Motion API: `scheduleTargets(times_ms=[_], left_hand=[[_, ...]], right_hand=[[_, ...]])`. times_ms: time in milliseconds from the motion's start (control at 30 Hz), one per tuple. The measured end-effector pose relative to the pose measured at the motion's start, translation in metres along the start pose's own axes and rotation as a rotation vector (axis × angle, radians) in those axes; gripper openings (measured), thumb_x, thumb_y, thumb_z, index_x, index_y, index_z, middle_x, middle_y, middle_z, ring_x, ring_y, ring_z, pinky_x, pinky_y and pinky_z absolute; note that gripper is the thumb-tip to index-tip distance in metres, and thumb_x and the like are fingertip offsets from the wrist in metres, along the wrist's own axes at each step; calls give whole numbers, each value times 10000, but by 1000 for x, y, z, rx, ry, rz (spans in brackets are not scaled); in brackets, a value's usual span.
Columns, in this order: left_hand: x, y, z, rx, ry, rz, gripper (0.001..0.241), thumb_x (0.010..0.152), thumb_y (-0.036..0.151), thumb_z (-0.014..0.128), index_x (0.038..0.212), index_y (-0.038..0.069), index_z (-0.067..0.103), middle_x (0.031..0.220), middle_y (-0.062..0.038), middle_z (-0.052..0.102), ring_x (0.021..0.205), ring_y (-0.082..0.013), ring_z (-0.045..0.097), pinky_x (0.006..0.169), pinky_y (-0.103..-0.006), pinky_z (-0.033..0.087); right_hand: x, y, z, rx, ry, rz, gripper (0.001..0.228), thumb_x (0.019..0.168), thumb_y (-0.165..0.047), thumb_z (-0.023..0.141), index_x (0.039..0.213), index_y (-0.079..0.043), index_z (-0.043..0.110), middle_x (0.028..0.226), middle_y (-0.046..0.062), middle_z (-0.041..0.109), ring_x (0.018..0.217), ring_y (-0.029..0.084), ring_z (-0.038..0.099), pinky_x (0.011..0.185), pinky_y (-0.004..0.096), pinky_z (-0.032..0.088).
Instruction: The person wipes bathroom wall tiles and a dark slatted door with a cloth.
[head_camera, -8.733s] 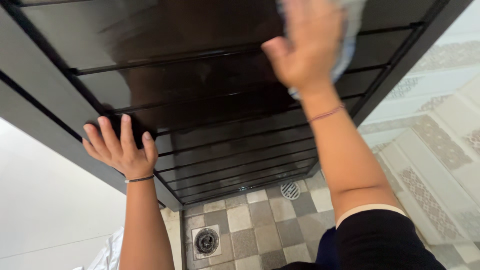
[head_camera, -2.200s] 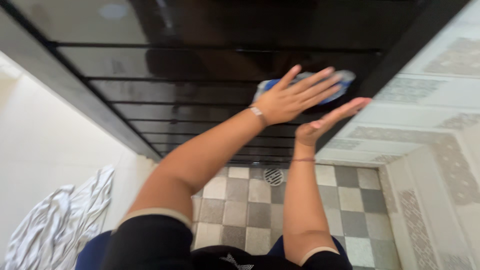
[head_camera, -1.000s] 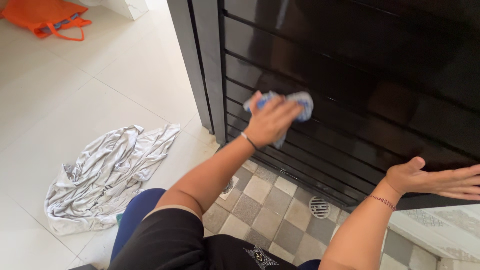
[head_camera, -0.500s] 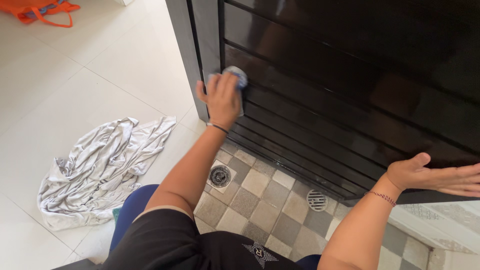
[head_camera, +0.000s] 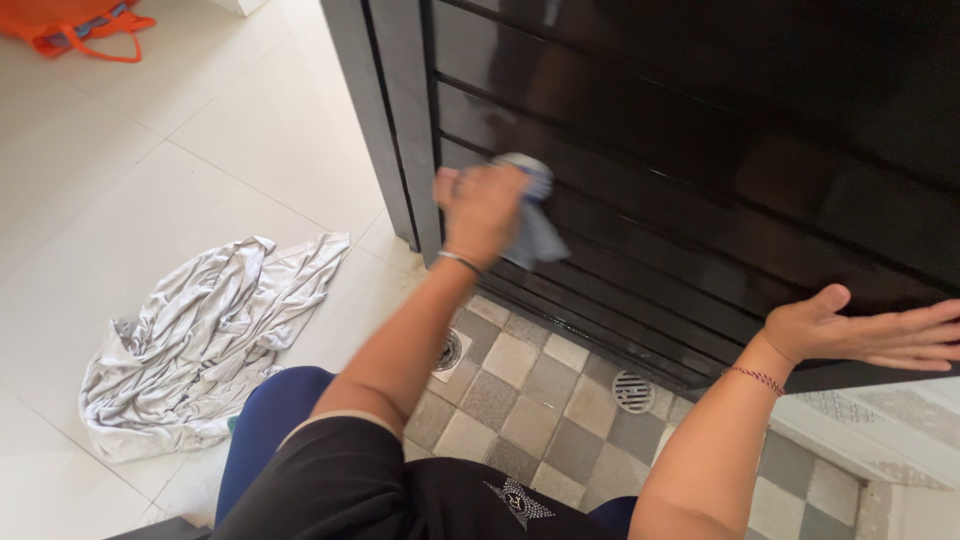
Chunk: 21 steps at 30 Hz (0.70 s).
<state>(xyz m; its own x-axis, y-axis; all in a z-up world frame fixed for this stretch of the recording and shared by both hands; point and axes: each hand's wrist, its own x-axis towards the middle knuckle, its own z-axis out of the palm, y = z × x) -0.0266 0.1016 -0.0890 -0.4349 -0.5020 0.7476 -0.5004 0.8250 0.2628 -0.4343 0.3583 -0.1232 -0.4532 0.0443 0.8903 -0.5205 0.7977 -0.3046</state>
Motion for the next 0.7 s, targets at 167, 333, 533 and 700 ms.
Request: scheduleTargets(times_ms=[167,333,533,700], left_hand=[[2,-38,-17,252,310,-200,410,824,42,682,1221,138,641,1296,-28,662,1181,-242,575,1154,-583,173],[-3,19,12,74,230,-58,414,826,63,683,1229,152,658,1305,-19,644,1198,-245,565,1181,-518,146],[-3,34,17,188,294,155,349,887,128,750,1204,266,706,1304,95,628,1215,-159,546,1209,-534,108],[-26,5,29,263,212,-1,355,909,173,743,1257,208,686,1398,32,622,1408,-244,490,1188,-644,-1]], right_hand=[[0,-9,-6,61,-4,40,997,982,-804,175,1688,-99,202,1758,140,135,1602,287,-13,1328,540,-20],[-1,-12,-6,70,-19,73,994,977,-801,176,1684,-102,212,1754,138,158,1598,294,-3,1325,544,-17],[-1,-10,-3,35,18,32,982,979,-801,203,1673,-107,212,1749,122,160,1647,296,4,1325,542,-15],[0,-11,-6,53,0,51,977,990,-795,204,1678,-101,209,1753,132,157,1598,291,2,1326,541,-14]])
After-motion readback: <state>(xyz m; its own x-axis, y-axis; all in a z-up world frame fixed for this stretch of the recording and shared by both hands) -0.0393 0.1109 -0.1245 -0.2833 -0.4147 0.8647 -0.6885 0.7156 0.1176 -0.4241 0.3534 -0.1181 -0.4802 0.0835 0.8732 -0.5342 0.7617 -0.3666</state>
